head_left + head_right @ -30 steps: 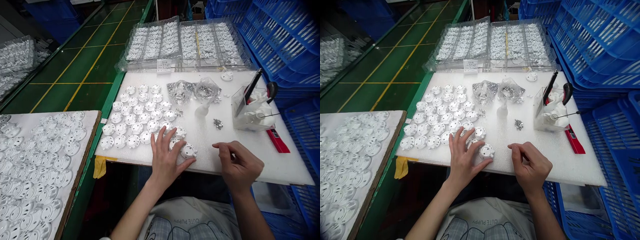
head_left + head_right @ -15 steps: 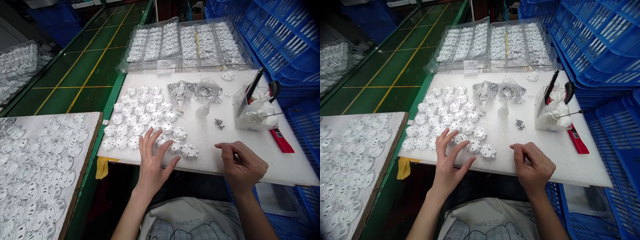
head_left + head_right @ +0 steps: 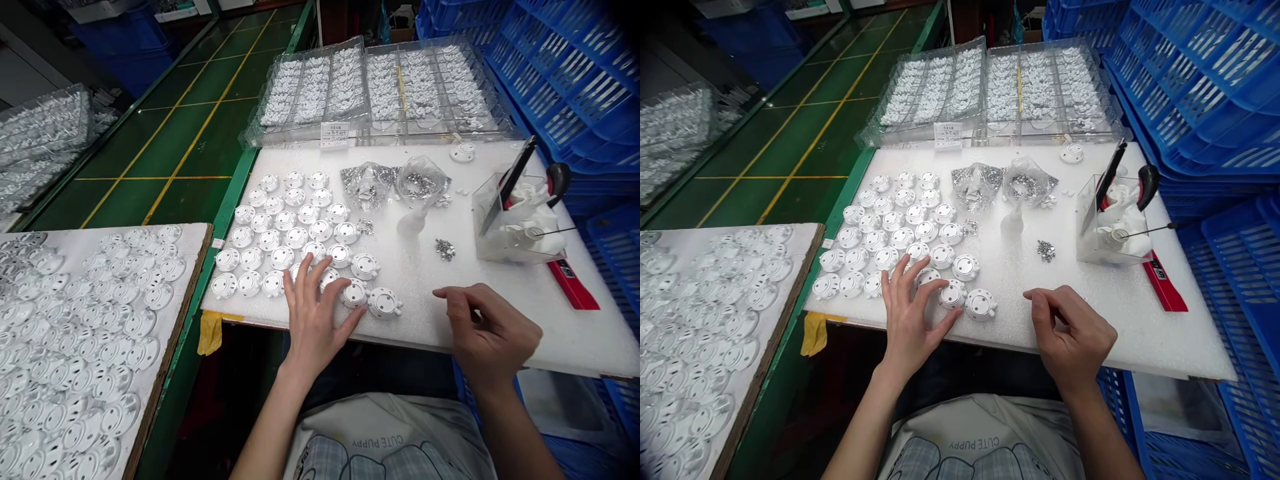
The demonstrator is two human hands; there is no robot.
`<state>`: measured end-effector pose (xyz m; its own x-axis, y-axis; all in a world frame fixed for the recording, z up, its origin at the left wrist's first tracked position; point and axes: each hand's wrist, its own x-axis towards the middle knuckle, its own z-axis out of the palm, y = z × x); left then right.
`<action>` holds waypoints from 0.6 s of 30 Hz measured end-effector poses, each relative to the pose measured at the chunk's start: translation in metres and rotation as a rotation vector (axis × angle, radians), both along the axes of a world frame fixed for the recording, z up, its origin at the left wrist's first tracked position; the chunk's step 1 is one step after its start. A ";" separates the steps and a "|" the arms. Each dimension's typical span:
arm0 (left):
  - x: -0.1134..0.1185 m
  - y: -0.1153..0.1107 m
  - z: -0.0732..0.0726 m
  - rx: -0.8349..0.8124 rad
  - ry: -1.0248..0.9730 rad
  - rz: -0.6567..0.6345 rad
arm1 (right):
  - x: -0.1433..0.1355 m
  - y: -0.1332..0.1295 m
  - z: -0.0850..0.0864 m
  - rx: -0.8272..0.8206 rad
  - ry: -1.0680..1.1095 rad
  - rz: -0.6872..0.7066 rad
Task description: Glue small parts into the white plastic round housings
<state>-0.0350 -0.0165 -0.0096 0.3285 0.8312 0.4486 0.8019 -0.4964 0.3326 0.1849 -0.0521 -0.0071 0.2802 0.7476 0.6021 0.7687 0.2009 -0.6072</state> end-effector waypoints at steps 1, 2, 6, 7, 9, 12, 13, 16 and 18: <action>0.000 0.000 -0.001 0.005 -0.002 -0.003 | 0.000 0.000 0.000 -0.003 0.003 0.000; 0.000 0.001 -0.001 0.012 -0.006 -0.009 | 0.001 -0.001 0.000 -0.007 0.006 0.002; 0.000 0.002 -0.004 0.049 -0.022 -0.037 | 0.001 -0.002 -0.001 -0.021 0.022 -0.004; 0.000 0.002 -0.004 0.053 -0.023 -0.037 | 0.001 -0.002 -0.001 -0.021 0.021 -0.008; 0.001 0.002 -0.004 0.053 -0.025 -0.036 | 0.000 -0.002 -0.001 -0.023 0.011 -0.015; 0.001 0.002 -0.005 0.059 -0.043 -0.052 | -0.001 -0.001 0.000 -0.030 0.001 -0.034; 0.001 0.003 -0.005 0.065 -0.049 -0.057 | -0.001 -0.001 0.000 -0.028 0.000 -0.042; 0.001 0.004 -0.007 0.076 -0.051 -0.060 | -0.002 -0.001 0.001 -0.009 -0.009 -0.050; 0.001 0.004 -0.008 0.083 -0.050 -0.062 | -0.002 -0.001 0.001 -0.004 -0.013 -0.046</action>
<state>-0.0343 -0.0123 -0.0177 0.3535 0.7694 0.5321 0.7523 -0.5719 0.3272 0.1830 -0.0527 -0.0060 0.3066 0.7368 0.6026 0.7848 0.1625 -0.5980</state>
